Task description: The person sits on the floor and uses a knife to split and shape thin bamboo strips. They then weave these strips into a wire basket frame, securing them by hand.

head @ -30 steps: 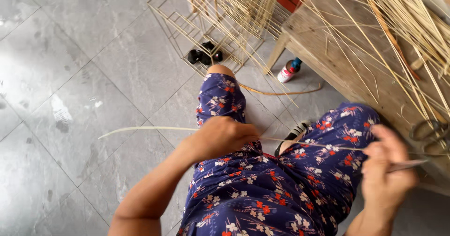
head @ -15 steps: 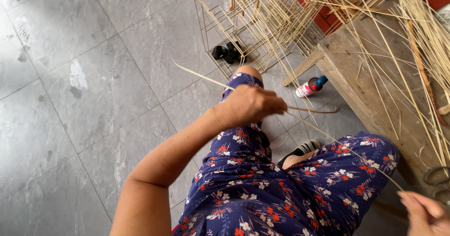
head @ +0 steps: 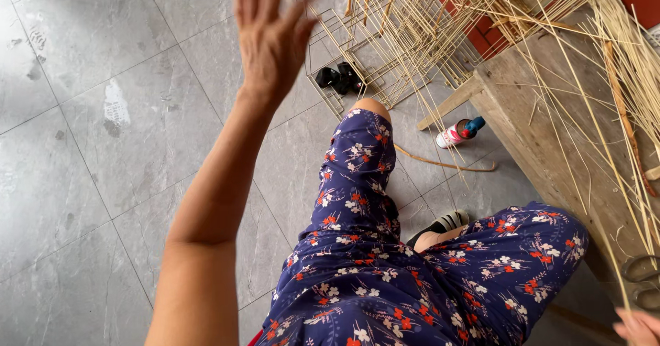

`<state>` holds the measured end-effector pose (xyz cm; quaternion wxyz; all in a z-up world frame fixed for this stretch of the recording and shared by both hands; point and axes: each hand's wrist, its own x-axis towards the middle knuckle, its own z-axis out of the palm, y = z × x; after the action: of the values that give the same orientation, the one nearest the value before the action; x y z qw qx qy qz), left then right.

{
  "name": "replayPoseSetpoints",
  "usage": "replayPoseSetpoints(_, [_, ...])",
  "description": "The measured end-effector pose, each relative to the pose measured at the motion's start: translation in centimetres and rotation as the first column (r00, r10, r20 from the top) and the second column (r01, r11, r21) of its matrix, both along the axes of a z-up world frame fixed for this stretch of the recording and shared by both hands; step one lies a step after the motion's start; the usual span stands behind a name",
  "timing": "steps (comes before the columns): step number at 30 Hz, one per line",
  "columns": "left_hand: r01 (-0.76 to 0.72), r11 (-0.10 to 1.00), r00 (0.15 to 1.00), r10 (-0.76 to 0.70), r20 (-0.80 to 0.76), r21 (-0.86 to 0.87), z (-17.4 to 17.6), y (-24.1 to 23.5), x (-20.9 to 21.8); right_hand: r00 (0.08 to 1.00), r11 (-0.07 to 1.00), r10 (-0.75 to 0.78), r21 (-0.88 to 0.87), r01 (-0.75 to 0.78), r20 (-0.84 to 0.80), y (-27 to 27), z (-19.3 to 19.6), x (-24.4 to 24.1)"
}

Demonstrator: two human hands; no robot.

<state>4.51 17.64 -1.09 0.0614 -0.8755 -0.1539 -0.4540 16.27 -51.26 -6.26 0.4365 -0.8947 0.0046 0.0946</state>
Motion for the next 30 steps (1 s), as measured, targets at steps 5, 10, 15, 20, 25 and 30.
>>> replayPoseSetpoints(5, [0.213, 0.867, 0.923, -0.028, 0.383, -0.45, -1.8, -1.6, 4.4, 0.99, 0.98, 0.083, 0.169, -0.102, 0.117, 10.9, -0.3, 1.2])
replayPoseSetpoints(10, [0.377, 0.485, 0.926, -0.17, 0.337, -0.789, -8.7, -9.7, 7.6, 0.958, 0.962, 0.263, 0.037, -0.269, 0.116, 22.4, -2.7, 4.6])
replayPoseSetpoints(15, [0.259, 0.325, 0.953, -0.237, 0.187, -0.91, -13.3, -14.1, 9.7, 0.904, 0.917, 0.396, -0.119, -0.38, 0.16, 28.0, -7.3, 8.1])
replayPoseSetpoints(20, [0.17, 0.306, 0.962, -0.259, 0.09, -0.937, -13.6, -14.6, 11.9, 0.872, 0.858, 0.466, -0.32, -0.402, 0.154, 30.7, -10.0, 10.6])
replayPoseSetpoints(25, [0.08, 0.346, 0.973, -0.23, -0.002, -0.935, -15.1, -15.0, 14.1, 0.82, 0.809, 0.528, -0.424, -0.407, 0.219, 32.3, -11.5, 12.7])
replayPoseSetpoints(30, [0.16, 0.163, 0.98, -0.147, 0.136, -0.974, -21.7, -13.9, 17.6, 0.835, 0.841, 0.493, -0.381, -0.384, 0.246, 33.6, -14.0, 13.7])
